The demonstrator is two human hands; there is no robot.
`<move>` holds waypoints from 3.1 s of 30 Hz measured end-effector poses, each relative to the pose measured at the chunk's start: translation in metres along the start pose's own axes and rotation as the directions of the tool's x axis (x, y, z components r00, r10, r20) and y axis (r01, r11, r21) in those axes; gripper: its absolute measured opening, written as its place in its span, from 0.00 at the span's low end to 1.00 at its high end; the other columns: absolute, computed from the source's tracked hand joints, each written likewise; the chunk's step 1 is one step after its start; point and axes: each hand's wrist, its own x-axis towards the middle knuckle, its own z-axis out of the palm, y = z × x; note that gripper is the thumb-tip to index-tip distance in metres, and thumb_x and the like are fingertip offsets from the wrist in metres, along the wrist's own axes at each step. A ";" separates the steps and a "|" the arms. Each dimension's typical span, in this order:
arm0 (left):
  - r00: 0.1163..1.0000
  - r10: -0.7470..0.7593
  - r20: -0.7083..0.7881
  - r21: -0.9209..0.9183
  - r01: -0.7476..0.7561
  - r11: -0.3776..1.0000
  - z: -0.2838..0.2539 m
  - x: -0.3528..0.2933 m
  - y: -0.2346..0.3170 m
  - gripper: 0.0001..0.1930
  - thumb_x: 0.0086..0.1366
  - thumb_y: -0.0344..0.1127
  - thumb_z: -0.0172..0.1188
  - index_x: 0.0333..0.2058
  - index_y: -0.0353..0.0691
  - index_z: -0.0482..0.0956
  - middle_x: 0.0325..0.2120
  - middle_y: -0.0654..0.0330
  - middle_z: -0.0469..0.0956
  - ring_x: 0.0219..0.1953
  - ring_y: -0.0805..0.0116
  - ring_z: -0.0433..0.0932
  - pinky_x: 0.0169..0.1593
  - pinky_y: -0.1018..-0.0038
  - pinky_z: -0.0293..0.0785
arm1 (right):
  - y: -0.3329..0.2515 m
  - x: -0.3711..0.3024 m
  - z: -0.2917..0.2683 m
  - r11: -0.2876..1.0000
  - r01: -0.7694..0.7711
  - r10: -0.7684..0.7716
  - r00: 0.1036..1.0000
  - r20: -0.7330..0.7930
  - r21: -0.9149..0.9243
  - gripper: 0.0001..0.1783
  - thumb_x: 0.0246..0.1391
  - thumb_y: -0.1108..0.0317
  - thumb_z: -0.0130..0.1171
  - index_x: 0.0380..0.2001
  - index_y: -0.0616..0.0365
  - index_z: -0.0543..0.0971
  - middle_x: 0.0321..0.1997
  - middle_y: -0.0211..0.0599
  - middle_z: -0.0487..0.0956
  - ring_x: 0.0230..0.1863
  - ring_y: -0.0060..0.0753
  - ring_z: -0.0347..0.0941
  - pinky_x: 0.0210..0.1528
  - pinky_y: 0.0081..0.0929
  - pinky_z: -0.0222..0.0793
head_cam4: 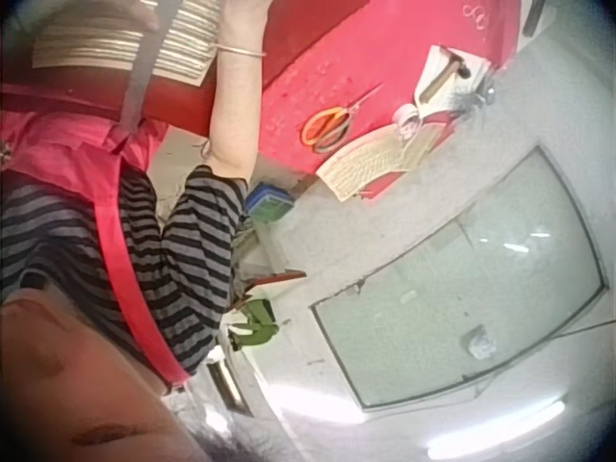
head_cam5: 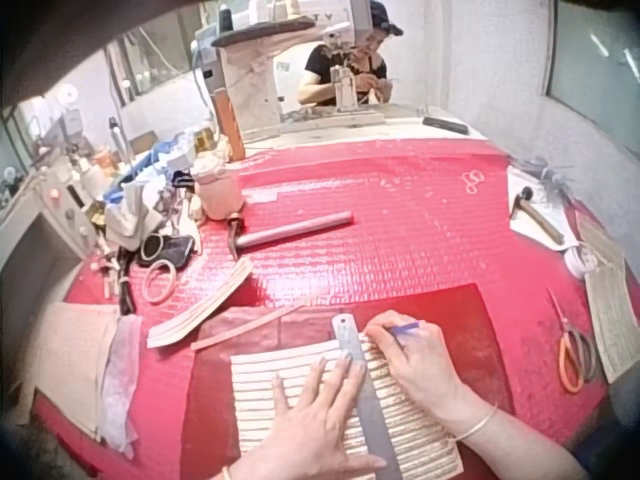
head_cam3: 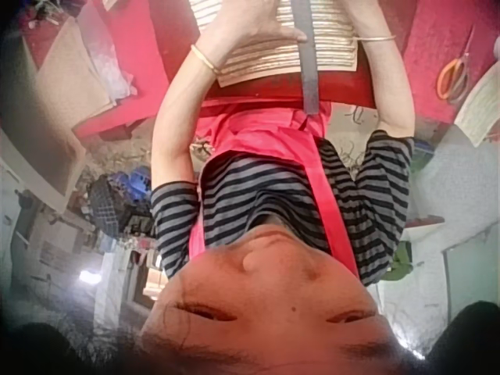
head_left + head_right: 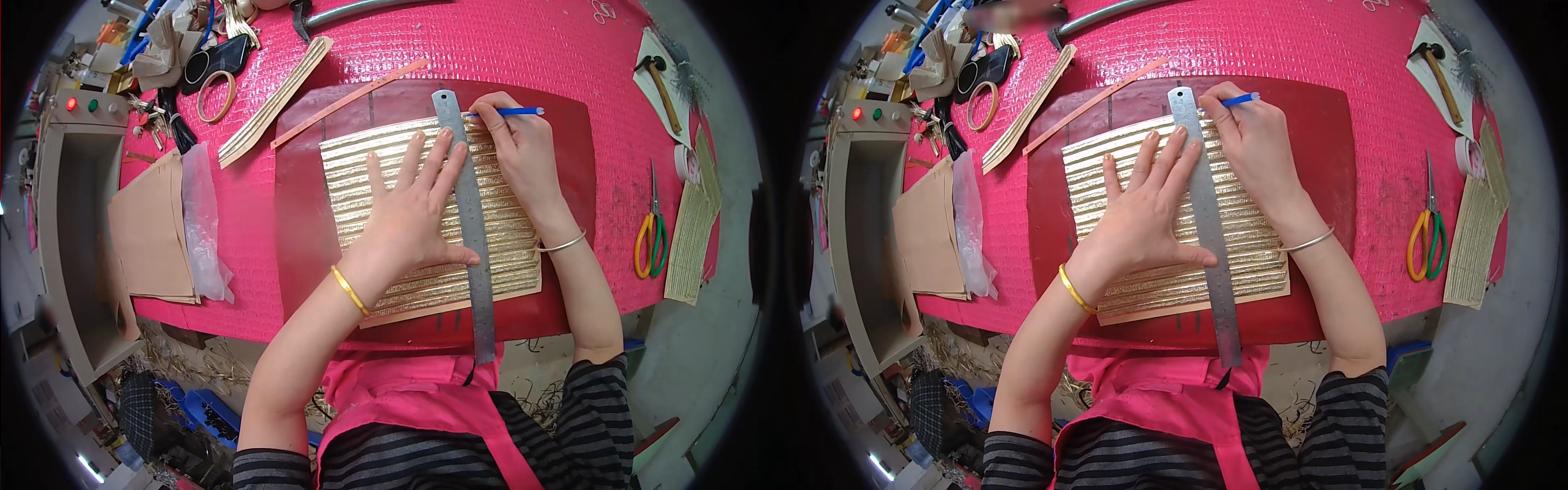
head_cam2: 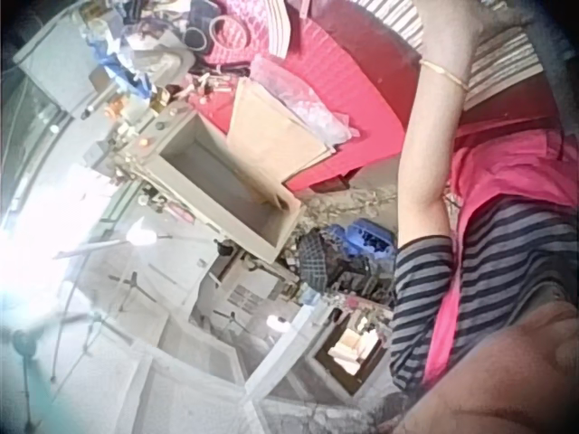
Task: The recorder prepares decorative upper components for shoes by applying gold strips to leather material, cutting away excess with scissors, and marking measurement lines with a ruler and pen.
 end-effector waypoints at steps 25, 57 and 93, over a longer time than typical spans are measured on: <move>0.999 -0.006 -0.036 0.078 0.009 0.997 0.002 0.000 0.000 0.63 0.32 0.70 0.63 0.63 0.45 0.44 0.64 0.58 0.42 0.66 0.55 0.37 0.58 0.35 0.36 | -0.071 -0.147 -0.049 0.968 -0.247 0.241 0.966 0.098 0.049 0.03 0.50 0.79 0.52 0.26 0.64 0.75 0.25 0.37 0.75 0.28 0.30 0.72 0.43 0.30 0.66; 0.998 -0.010 -0.059 0.067 0.014 0.998 0.006 -0.004 -0.001 0.63 0.31 0.73 0.60 0.63 0.44 0.45 0.64 0.59 0.43 0.66 0.56 0.39 0.58 0.35 0.36 | -0.065 -0.148 -0.033 0.992 -0.098 0.103 0.993 0.064 -0.080 0.02 0.48 0.80 0.52 0.25 0.65 0.74 0.23 0.42 0.73 0.28 0.41 0.70 0.35 0.30 0.67; 0.998 0.005 -0.059 0.032 -0.003 0.999 0.006 -0.001 0.000 0.64 0.31 0.68 0.65 0.63 0.46 0.43 0.64 0.57 0.42 0.66 0.52 0.37 0.59 0.37 0.34 | -0.016 -0.019 -0.003 1.000 0.028 -0.027 0.988 -0.153 0.007 0.09 0.55 0.70 0.50 0.28 0.64 0.75 0.18 0.38 0.73 0.19 0.27 0.70 0.23 0.23 0.62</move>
